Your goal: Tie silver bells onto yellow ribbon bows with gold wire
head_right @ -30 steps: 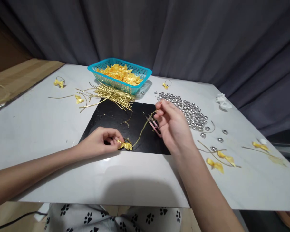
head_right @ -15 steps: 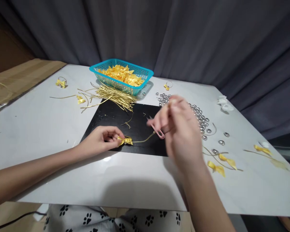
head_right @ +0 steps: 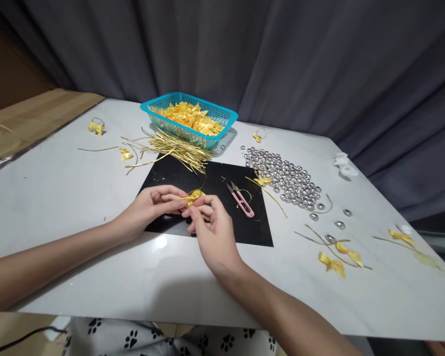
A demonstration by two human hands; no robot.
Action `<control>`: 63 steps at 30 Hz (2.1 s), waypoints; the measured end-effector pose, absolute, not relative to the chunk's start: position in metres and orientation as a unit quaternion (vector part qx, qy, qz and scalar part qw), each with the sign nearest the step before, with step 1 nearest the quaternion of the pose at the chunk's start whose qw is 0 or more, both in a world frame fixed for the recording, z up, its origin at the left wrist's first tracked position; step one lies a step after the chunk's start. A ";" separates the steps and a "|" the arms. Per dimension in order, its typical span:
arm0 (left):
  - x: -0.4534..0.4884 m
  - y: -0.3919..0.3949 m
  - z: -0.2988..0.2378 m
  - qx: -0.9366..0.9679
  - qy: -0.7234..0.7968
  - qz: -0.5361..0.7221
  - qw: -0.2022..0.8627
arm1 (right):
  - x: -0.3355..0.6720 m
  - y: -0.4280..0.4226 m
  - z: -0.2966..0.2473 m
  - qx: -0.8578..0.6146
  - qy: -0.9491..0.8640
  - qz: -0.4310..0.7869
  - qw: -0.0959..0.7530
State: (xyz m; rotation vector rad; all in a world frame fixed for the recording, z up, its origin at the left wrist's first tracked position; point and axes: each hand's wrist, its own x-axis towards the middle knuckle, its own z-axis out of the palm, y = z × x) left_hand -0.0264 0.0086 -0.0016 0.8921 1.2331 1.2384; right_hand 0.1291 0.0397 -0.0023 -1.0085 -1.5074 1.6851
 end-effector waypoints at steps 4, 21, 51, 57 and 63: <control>-0.027 0.009 -0.001 0.397 0.536 0.512 0.541 | 0.129 0.042 -0.001 -0.408 -0.572 0.638 0.314; -0.022 0.005 -0.003 0.402 0.534 0.529 0.522 | 0.119 0.039 0.000 -0.429 -0.532 0.658 0.316; -0.028 0.010 -0.006 0.257 0.556 0.652 0.447 | 0.144 0.055 0.027 -0.440 -0.775 0.348 0.292; -0.030 0.011 -0.004 0.323 0.571 0.612 0.441 | 0.147 0.058 0.034 -0.378 -0.694 0.561 0.248; -0.028 0.009 0.000 0.391 0.587 0.559 0.435 | 0.150 0.068 0.032 -0.323 -0.574 0.713 0.241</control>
